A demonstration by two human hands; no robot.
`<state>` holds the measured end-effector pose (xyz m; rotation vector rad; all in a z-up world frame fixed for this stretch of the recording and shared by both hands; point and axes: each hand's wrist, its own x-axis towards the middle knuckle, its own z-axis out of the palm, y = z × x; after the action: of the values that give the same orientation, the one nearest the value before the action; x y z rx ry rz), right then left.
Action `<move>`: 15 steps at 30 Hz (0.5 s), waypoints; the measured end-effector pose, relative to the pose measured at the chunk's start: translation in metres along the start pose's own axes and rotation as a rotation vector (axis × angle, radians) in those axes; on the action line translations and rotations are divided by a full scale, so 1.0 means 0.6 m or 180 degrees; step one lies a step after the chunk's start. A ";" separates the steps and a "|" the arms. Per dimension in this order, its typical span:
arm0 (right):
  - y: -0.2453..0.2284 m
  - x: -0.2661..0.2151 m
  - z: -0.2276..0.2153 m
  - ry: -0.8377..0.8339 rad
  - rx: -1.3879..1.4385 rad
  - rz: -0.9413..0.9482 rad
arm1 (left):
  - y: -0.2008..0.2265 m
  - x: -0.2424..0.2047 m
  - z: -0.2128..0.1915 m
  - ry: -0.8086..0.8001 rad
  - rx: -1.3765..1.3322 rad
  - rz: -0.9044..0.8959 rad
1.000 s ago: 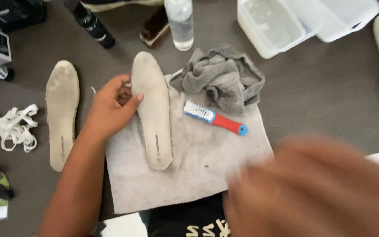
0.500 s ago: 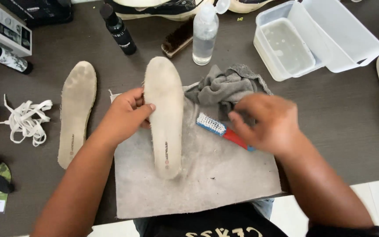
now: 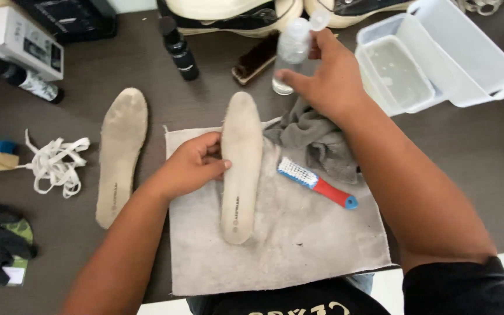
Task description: The person scrubs a shoe insole with a small brush, wipes it with a cloth, applies liquid from a bottle, and scrubs again. The process is repeated on the same insole while a second insole remains untouched on the table.
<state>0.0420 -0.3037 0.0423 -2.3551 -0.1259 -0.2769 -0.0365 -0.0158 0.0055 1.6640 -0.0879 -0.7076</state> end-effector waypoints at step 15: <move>-0.009 -0.103 -0.108 0.0285 -0.0088 -0.2200 | 0.020 -0.008 -0.008 -0.0386 0.0088 -0.0056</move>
<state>-0.0297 -0.3459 0.0764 -2.2459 -0.8997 -0.7133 -0.0342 -0.0122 0.0188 1.6492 -0.1699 -0.8237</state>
